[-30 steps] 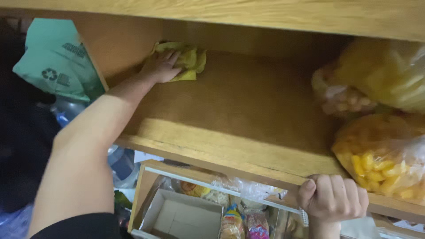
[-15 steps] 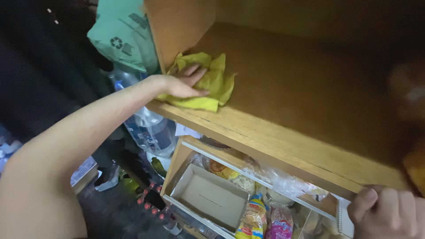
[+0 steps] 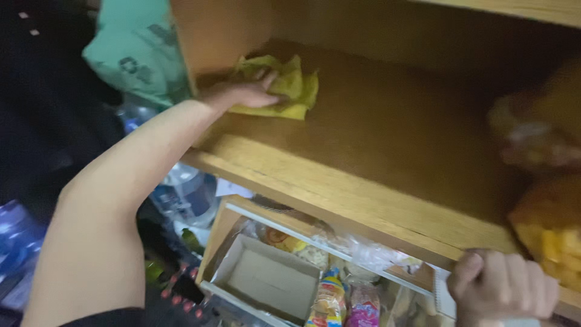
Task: The person wipes the surface of a wooden shelf with a yellow cloth, moving the cloth across the empty sections and around stored bags of snacks.
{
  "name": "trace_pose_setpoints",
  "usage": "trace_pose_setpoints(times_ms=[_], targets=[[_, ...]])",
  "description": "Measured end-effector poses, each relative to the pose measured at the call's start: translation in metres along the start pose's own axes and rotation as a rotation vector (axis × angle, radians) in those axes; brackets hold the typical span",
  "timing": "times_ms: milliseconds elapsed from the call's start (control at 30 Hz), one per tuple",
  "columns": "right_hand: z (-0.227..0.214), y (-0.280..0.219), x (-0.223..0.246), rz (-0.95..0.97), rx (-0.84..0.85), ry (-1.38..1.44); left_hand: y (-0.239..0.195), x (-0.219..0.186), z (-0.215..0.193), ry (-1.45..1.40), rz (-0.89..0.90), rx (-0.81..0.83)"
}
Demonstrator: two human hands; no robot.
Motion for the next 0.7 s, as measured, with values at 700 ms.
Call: trace_pose_setpoints(times_ms=[700], targets=[[-0.009, 0.034, 0.017, -0.017, -0.191, 0.074, 0.342, -0.158, 0.095, 0.156, 0.533, -0.261]])
Point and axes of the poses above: each hand's wrist, its own y-axis towards the middle knuckle, its own z-axis out of the palm, x = y × z, the point moved 3 cm from there along y, towards the middle knuckle, and after that the axes turned 1 degree about -y, right-handed, at the moved point
